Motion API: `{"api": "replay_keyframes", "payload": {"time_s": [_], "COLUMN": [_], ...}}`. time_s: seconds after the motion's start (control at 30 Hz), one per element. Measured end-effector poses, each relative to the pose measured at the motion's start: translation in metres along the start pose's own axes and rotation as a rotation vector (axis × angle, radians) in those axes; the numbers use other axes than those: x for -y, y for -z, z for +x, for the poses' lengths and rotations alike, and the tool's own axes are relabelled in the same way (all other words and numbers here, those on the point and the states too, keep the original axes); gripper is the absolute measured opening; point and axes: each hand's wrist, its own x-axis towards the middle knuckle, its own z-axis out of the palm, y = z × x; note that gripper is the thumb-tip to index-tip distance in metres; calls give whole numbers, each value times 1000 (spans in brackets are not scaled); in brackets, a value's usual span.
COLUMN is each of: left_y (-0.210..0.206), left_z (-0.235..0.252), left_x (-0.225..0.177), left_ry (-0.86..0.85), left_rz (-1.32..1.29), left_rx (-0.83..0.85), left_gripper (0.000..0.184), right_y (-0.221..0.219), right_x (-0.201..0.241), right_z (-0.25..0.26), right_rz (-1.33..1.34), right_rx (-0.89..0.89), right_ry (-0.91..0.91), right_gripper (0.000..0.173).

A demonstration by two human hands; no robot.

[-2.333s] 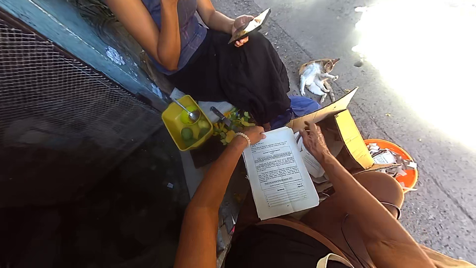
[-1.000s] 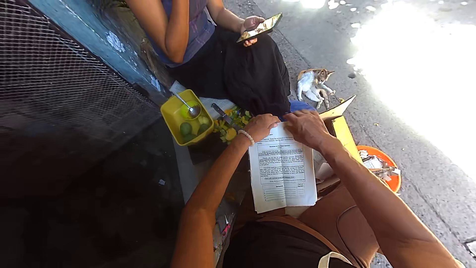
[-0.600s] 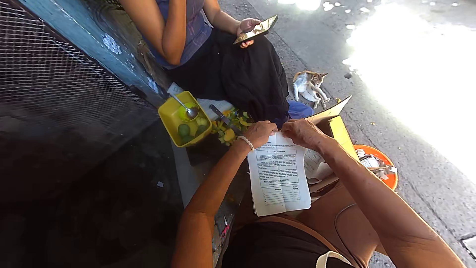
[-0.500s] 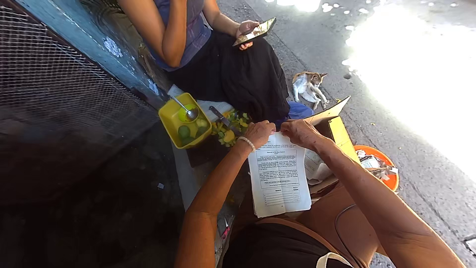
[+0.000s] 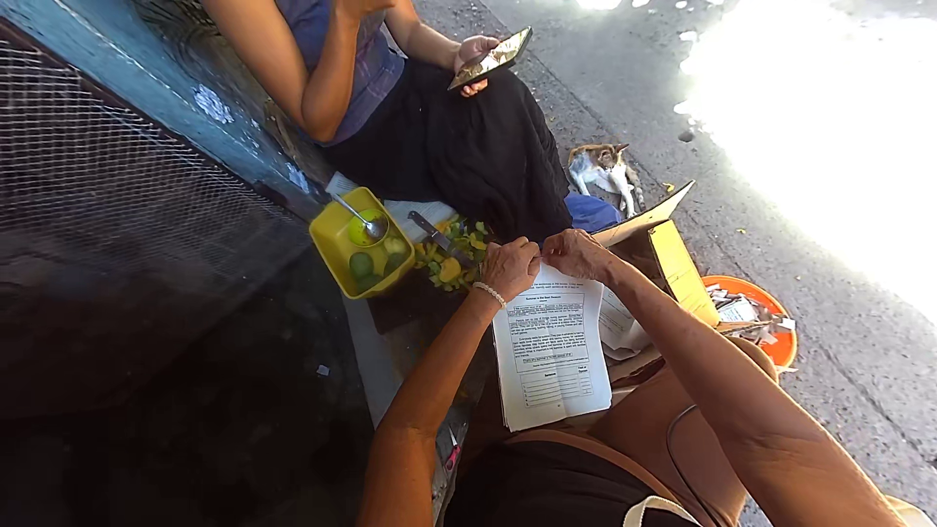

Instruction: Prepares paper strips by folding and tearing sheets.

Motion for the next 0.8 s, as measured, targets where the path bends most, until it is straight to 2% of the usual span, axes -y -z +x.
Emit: {"api": "replay_keyframes", "payload": {"time_s": [0.1, 0.3, 0.4, 0.5, 0.6, 0.67, 0.73, 0.8], "left_y": [-8, -13, -18, -26, -27, -20, -13, -6], "left_z": [-4, -10, -11, -12, -15, -17, -17, -19], "left_x": [1, 1, 0, -1, 4, 8, 12, 16], "left_ry": [-32, -124, -160, -194, -137, -72, -4, 125], "left_rz": [-25, -84, -74, -1, 50, 65, 54, 32], "left_rx": [-104, -275, -360, -457, -400, -314, -258, -194], "left_gripper": [15, 13, 14, 16, 13, 15, 20, 31], "right_y": [6, 7, 6, 0, 3, 7, 1, -8], "right_x": [-3, -17, -14, -17, -27, -43, -56, -56], "right_z": [8, 6, 2, 2, -4, -13, -28, -37], "right_rz": [81, 405, 612, 671, 594, 608, 789, 1028], "right_rx": [82, 73, 87, 78, 172, 208, 81, -91], "right_ry": [-29, 95, 47, -5, -95, -121, -192, -319], "right_gripper": [17, 24, 24, 24, 22, 11, 4, 9]}}
